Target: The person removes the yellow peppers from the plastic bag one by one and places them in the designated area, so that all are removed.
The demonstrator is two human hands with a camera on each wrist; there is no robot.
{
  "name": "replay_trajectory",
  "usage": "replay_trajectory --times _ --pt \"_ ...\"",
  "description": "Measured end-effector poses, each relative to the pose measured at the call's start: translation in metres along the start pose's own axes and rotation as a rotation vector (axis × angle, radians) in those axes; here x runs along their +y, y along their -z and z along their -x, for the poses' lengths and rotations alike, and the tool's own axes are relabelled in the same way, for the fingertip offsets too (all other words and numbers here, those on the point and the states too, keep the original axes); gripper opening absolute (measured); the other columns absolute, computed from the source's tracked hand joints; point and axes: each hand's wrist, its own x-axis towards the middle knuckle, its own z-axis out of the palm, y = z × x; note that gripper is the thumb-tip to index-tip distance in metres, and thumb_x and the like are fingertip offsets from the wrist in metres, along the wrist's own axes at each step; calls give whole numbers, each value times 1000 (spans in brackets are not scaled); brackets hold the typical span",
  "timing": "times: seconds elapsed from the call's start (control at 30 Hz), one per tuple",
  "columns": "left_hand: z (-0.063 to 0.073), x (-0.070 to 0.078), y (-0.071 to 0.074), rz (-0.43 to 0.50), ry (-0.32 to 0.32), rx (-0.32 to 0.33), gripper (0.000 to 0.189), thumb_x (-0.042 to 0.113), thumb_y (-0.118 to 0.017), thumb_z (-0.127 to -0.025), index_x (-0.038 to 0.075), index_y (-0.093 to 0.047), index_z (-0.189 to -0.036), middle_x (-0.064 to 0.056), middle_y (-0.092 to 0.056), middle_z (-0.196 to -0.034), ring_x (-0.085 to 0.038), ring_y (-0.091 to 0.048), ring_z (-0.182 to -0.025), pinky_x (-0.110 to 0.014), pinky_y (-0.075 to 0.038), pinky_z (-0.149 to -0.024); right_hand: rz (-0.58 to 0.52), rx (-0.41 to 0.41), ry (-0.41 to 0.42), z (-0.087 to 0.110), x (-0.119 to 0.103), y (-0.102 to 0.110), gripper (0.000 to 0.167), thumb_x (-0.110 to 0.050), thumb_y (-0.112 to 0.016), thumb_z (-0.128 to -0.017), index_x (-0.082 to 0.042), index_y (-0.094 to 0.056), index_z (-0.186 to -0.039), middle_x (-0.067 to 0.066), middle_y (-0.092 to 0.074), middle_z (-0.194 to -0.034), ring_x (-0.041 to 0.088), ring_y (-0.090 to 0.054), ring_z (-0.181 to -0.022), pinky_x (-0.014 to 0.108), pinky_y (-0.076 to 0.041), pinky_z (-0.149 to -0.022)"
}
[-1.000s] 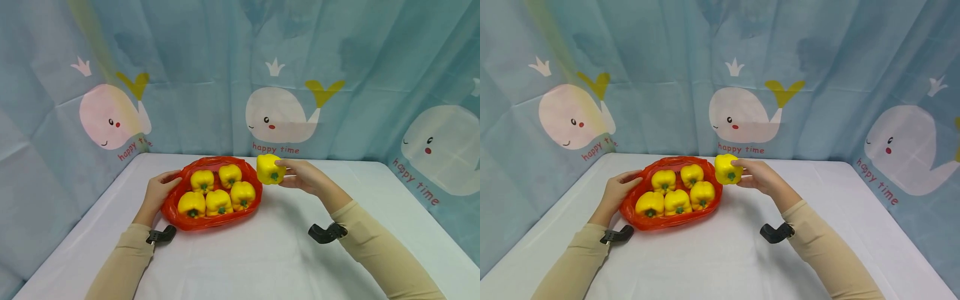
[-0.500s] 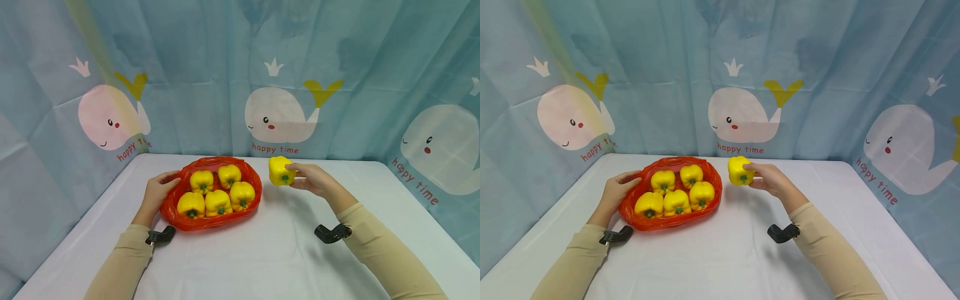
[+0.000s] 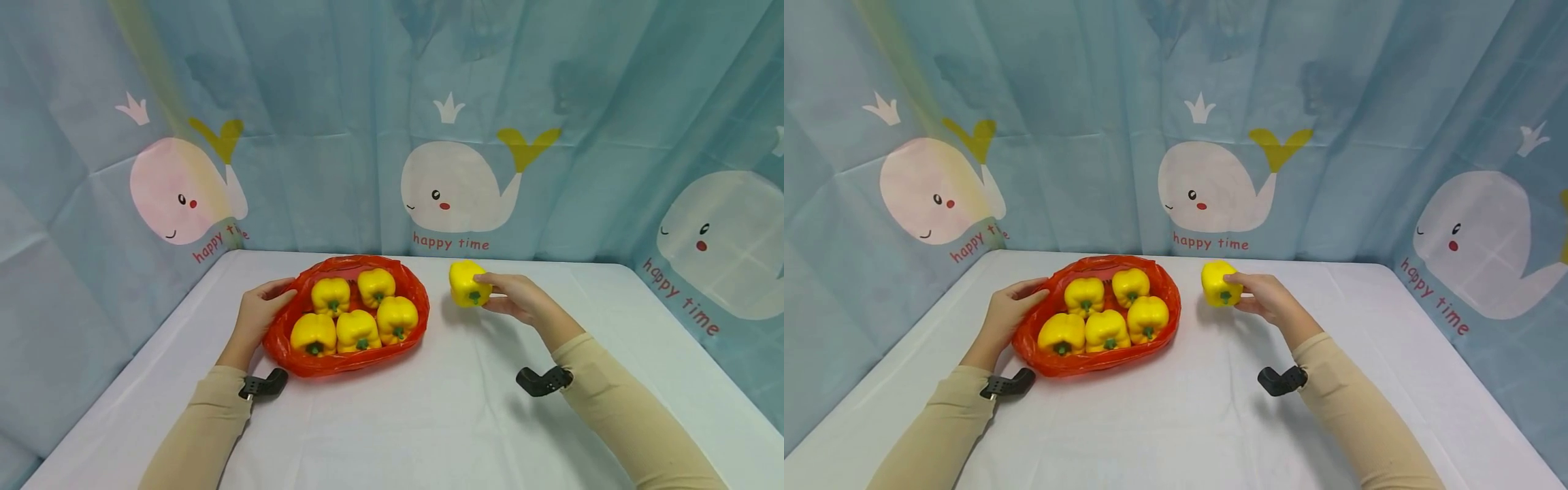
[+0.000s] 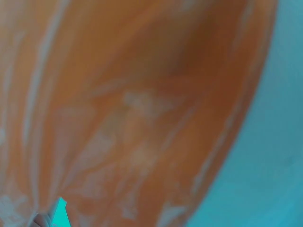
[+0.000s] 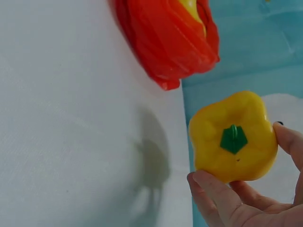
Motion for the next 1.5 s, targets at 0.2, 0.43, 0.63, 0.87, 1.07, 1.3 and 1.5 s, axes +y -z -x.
replay_trajectory --times 0.2,0.43,0.63,0.87,1.07,1.3,1.5 --pt "0 -1 0 -1 3 -4 59 45 -62 -96 12 -53 -144 -13 -53 -147 -28 -47 -136 -22 -49 -102 -54 21 -25 -11 11 5 71 -34 -59 -99 2 -30 -152 19 -34 -153 23 -54 -119 29 -53 -101" --pt "1 0 0 3 3 -7 59 45 -62 -96 12 -52 -145 -14 -53 -147 -29 -46 -136 -20 -50 -100 -62 50 -69 -18 20 8 78 -35 -60 -98 2 -22 -155 23 -24 -160 27 -53 -121 30 -51 -104" --pt "0 -1 -1 12 10 -11 59 44 -62 -96 13 -52 -145 -13 -53 -147 -28 -46 -136 -23 -49 -102 -39 67 -92 -22 23 7 78 -36 -61 -97 3 -24 -155 24 -26 -159 22 -55 -110 27 -52 -103" --pt "0 1 -1 17 5 -5 59 44 -63 -96 12 -53 -144 -13 -53 -147 -28 -47 -136 -23 -49 -102 -38 74 -103 -23 25 5 79 -36 -61 -97 3 -24 -154 25 -25 -160 23 -55 -114 32 -47 -108" --pt "1 1 -1 22 13 -8 58 42 -62 -96 11 -52 -144 -13 -53 -147 -28 -47 -136 -28 -47 -104 -36 73 -88 -25 26 3 78 -36 -60 -97 3 -25 -154 23 -27 -158 26 -53 -121 34 -45 -110" --pt "0 0 -1 19 8 -7 59 44 -63 -96 11 -53 -144 -13 -53 -147 -28 -47 -136 -27 -48 -103 -28 84 -105 -25 27 4 78 -36 -59 -97 3 -23 -154 25 -25 -158 27 -50 -123 36 -42 -114" --pt "-1 -1 0 13 4 -9 59 44 -63 -96 11 -53 -144 -14 -53 -146 -28 -47 -135 -24 -48 -103 -24 100 -114 -26 28 6 78 -37 -59 -97 3 -24 -154 23 -30 -156 22 -50 -115 36 -41 -115"
